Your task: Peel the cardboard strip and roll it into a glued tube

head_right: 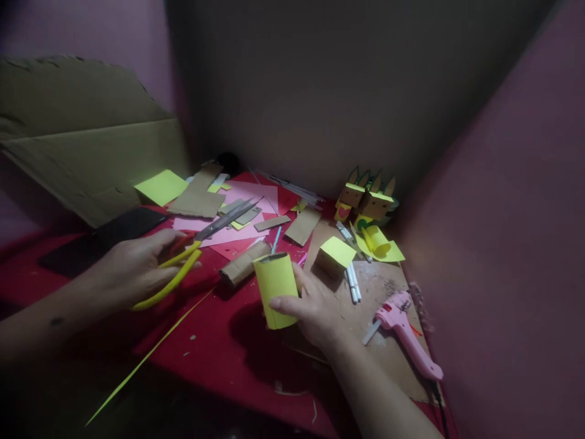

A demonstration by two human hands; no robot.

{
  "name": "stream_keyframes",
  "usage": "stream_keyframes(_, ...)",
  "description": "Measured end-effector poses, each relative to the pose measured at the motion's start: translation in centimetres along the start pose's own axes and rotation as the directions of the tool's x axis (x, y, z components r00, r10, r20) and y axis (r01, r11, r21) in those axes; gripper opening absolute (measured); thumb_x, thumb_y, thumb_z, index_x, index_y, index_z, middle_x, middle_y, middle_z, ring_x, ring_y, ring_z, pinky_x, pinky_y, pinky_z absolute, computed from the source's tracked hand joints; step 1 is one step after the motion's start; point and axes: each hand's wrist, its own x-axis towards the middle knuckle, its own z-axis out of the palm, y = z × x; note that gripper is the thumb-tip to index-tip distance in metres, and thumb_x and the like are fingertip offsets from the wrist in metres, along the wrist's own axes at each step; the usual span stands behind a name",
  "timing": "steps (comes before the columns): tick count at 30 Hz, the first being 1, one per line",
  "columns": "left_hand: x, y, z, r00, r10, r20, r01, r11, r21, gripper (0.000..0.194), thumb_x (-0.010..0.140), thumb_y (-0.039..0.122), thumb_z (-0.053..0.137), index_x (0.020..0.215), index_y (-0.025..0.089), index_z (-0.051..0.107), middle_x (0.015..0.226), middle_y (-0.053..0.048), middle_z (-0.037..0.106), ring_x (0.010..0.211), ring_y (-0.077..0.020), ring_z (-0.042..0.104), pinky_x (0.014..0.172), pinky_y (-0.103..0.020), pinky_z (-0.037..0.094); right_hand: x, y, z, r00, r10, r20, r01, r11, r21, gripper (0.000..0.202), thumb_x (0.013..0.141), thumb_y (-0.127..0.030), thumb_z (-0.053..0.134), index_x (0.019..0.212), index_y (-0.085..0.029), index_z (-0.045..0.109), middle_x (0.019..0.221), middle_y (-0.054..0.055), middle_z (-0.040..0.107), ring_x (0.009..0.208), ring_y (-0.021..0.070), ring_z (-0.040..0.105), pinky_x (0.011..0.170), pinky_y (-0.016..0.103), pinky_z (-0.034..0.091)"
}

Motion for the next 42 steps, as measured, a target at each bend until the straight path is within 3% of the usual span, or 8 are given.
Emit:
stream_keyframes(5,2.4,-4.0,-0.1,0.995,-0.040,0.095,-0.006,0.899,0.438,0.030,0.082,0.046,0.047,0.087,0.017,0.054,0.074,-0.008,0.059,0.065,-0.0245,0.059,0.054,-0.031,0.038,0.3,-0.1,-0.6,0.999,0.041,-0.006,-0.040,0.992,0.117,0.058,0.062,-0.028,0.083,0.115,-0.025,0.060,0.094,0.001,0.065,0.080,0.0171,0.061,0.069,0.027,0.048)
stream_keyframes(12,3.5,-4.0,0.5,0.985,0.067,0.161,-0.143,0.839,0.525,0.029,0.085,0.032,0.045,0.097,0.009,0.057,0.100,-0.021,0.059,0.094,-0.0347,0.058,0.075,-0.041,0.045,0.2,-2.3,-1.5,0.974,-0.125,-0.189,0.043,0.921,-0.388,0.058,0.055,-0.035,0.087,0.106,-0.023,0.060,0.095,0.002,0.061,0.080,0.0188,0.058,0.067,0.029,0.048)
stream_keyframes(20,2.9,2.4,4.9,0.939,0.278,0.201,-0.297,0.952,0.075,0.057,0.079,0.059,0.054,0.112,0.012,0.055,0.103,-0.016,0.062,0.095,-0.0342,0.058,0.077,-0.042,0.044,0.7,-4.3,-1.2,0.960,-0.281,-0.013,0.157,0.572,-0.805,0.046,0.068,-0.033,0.077,0.108,-0.022,0.057,0.096,0.005,0.059,0.085,0.0226,0.057,0.074,0.035,0.046)
stream_keyframes(26,3.2,3.0,5.8,0.938,0.225,0.265,-0.214,0.974,-0.070,0.042,0.072,0.038,0.061,0.108,0.016,0.058,0.091,-0.011,0.066,0.078,-0.0293,0.063,0.062,-0.036,0.044,1.3,-4.2,-0.1,0.982,-0.188,-0.012,0.076,0.454,-0.888,0.059,0.071,-0.029,0.070,0.125,-0.021,0.048,0.105,0.010,0.064,0.093,0.0280,0.061,0.078,0.041,0.047)
stream_keyframes(29,2.8,3.0,4.7,0.935,0.209,0.285,-0.077,0.908,-0.412,0.049,0.074,0.033,0.063,0.120,0.021,0.053,0.097,-0.007,0.067,0.081,-0.0242,0.064,0.061,-0.031,0.046,1.8,-3.1,0.2,0.973,-0.226,-0.036,0.087,0.510,-0.856,0.070,0.070,-0.028,0.071,0.132,-0.023,0.040,0.111,0.010,0.064,0.100,0.0299,0.062,0.083,0.043,0.048)
stream_keyframes(32,2.0,3.5,4.7,0.902,0.303,0.307,0.108,0.530,-0.841,0.058,0.070,0.022,0.070,0.125,0.025,0.052,0.114,-0.006,0.064,0.101,-0.0250,0.061,0.072,-0.030,0.049,2.2,-1.8,0.5,0.968,-0.227,-0.110,0.068,0.654,-0.753,0.075,0.067,-0.027,0.074,0.133,-0.025,0.038,0.108,0.007,0.066,0.096,0.0274,0.065,0.083,0.041,0.049)
stream_keyframes(35,1.6,3.8,5.9,0.889,0.366,0.276,0.189,0.257,-0.948,0.063,0.068,0.013,0.071,0.127,0.025,0.052,0.127,-0.007,0.059,0.119,-0.0273,0.052,0.091,-0.034,0.046,2.2,-0.7,0.6,0.959,-0.255,-0.121,0.110,0.732,-0.672,0.067,0.068,-0.027,0.074,0.128,-0.026,0.043,0.108,0.005,0.067,0.095,0.0249,0.065,0.085,0.039,0.050)
stream_keyframes(42,1.3,3.1,7.8,0.846,0.328,0.421,0.241,0.468,-0.850,0.050,0.067,0.008,0.068,0.115,0.019,0.057,0.109,-0.005,0.066,0.107,-0.0263,0.057,0.092,-0.038,0.044,2.0,0.3,1.3,0.929,-0.250,-0.272,0.106,0.886,-0.451,0.072,0.061,-0.026,0.079,0.124,-0.022,0.044,0.116,0.007,0.061,0.103,0.0249,0.061,0.089,0.038,0.050)
